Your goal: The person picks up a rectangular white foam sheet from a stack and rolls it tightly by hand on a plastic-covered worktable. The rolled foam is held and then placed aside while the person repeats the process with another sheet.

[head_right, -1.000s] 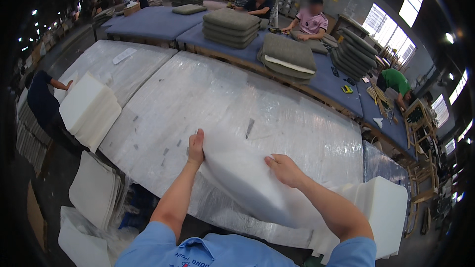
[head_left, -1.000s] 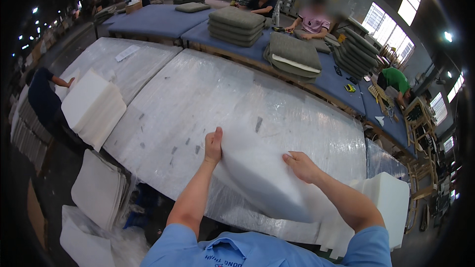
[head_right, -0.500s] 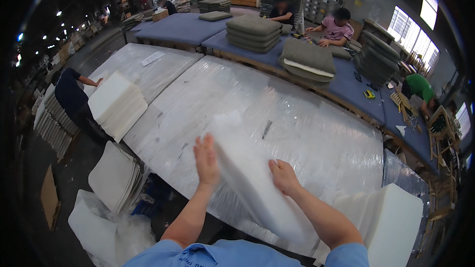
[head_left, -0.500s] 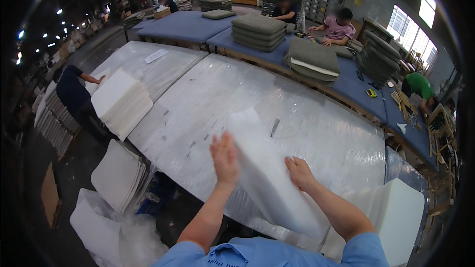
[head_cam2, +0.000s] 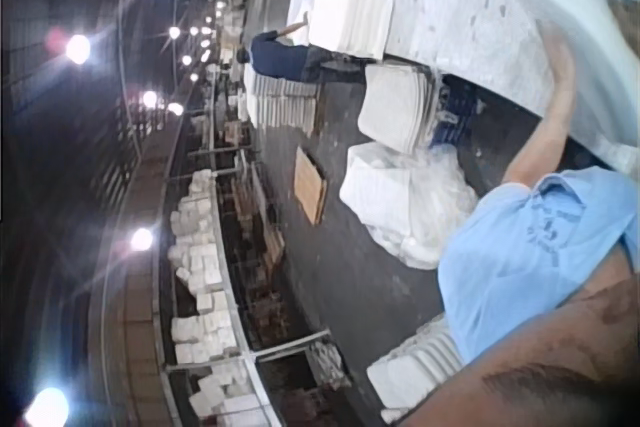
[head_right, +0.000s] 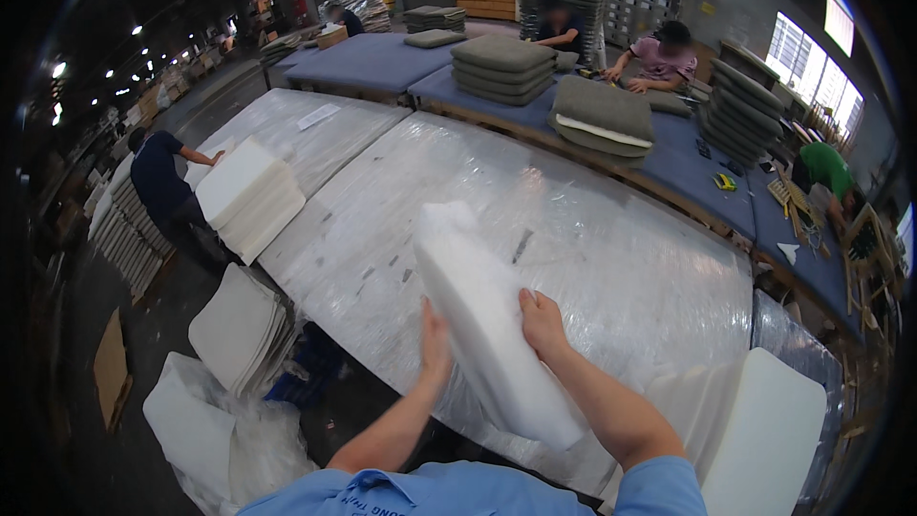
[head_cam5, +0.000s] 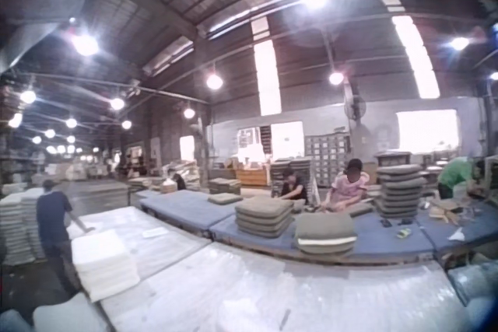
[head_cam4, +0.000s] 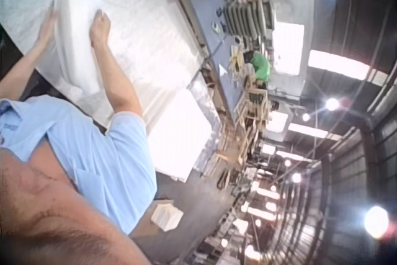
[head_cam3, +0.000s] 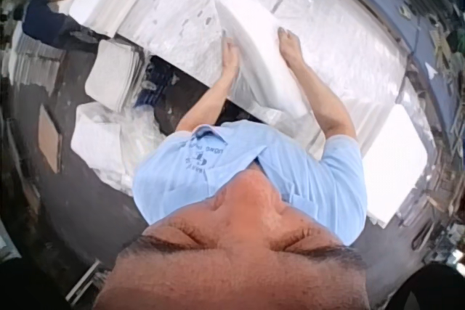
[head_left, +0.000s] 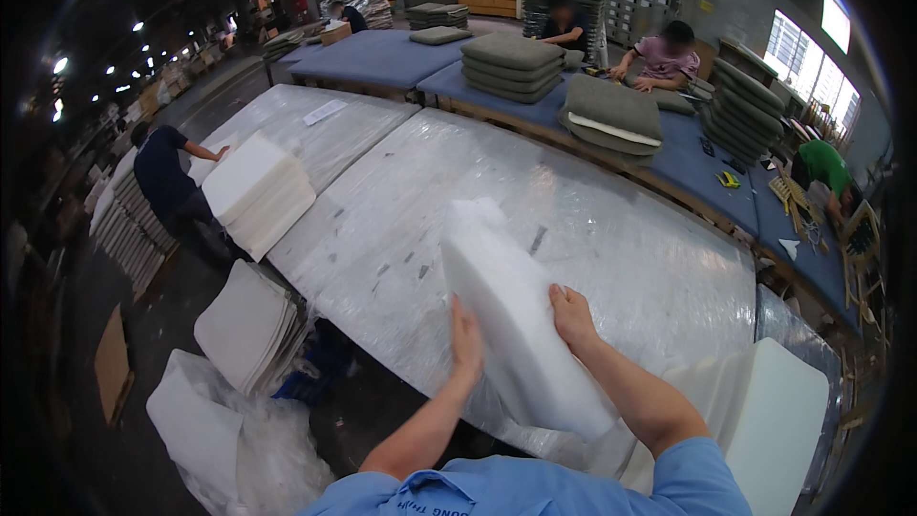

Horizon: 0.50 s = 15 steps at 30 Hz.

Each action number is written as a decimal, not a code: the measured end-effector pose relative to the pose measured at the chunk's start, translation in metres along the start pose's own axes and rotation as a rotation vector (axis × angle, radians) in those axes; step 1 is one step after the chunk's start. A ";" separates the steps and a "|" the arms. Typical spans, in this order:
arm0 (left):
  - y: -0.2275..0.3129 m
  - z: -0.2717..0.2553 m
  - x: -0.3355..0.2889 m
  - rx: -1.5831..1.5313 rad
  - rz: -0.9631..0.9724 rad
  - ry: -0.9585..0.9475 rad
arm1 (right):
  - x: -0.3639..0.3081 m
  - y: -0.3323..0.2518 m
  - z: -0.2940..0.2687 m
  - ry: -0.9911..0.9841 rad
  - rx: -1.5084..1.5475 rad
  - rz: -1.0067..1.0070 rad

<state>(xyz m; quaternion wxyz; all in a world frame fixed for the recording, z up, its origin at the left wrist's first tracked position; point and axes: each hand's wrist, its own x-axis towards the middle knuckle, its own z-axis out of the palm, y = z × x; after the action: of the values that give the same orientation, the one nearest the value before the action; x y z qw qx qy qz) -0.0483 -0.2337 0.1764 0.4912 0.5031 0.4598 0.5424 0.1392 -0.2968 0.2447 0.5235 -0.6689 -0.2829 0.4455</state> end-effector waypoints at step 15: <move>0.041 -0.045 -0.049 -0.045 -0.019 -0.291 | -0.014 0.041 0.051 -0.165 0.241 -0.044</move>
<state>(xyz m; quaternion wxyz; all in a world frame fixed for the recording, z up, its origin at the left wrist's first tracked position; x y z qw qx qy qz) -0.0953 -0.2868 0.2093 0.5689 0.5609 0.3760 0.4694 0.0840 -0.2982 0.2076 0.5844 -0.5561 -0.2840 0.5182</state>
